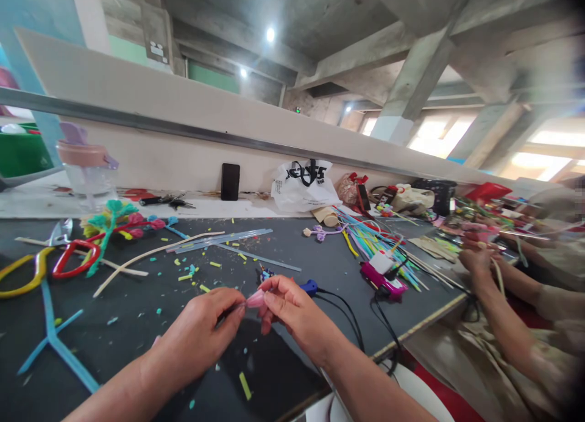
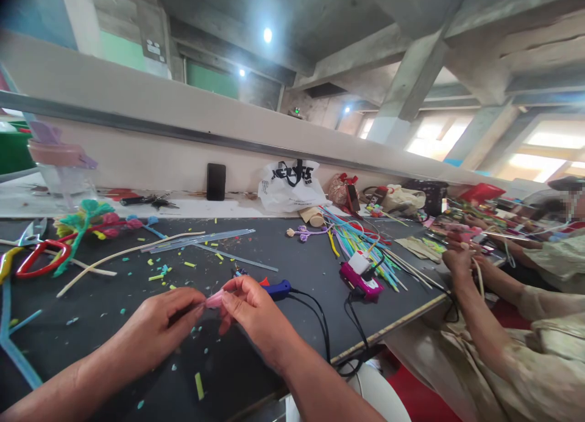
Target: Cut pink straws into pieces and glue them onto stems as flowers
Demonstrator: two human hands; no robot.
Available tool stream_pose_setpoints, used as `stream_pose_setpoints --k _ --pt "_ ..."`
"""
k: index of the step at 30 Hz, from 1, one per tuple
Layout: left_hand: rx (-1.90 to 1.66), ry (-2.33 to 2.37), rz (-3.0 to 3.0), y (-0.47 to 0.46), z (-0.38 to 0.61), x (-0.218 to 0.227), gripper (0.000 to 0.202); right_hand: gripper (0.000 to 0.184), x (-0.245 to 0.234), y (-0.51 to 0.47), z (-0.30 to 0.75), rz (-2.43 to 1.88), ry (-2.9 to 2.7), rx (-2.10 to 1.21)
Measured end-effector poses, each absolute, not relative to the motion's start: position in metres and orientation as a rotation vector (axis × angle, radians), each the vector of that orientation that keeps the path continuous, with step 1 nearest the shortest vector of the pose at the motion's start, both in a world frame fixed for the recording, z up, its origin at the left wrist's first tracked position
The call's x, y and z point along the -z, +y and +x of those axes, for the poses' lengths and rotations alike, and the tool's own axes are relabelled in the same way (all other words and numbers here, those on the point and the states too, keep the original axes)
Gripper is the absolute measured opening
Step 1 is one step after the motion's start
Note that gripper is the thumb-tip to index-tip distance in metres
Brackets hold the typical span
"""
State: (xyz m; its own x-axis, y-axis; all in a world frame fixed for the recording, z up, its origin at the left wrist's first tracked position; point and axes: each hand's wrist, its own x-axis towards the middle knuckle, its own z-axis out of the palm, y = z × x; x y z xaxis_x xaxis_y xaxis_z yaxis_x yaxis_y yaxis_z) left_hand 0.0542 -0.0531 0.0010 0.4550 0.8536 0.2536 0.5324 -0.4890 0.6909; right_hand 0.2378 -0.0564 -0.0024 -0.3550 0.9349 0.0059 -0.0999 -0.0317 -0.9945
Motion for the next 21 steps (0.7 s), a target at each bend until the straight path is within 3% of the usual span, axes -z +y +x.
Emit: stream_pose_setpoints --k 21 --pt "-0.911 1.174 2.495 -0.053 0.055 0.019 0.022 0.033 0.0 -0.058 0.239 -1.058 -1.44 -1.422"
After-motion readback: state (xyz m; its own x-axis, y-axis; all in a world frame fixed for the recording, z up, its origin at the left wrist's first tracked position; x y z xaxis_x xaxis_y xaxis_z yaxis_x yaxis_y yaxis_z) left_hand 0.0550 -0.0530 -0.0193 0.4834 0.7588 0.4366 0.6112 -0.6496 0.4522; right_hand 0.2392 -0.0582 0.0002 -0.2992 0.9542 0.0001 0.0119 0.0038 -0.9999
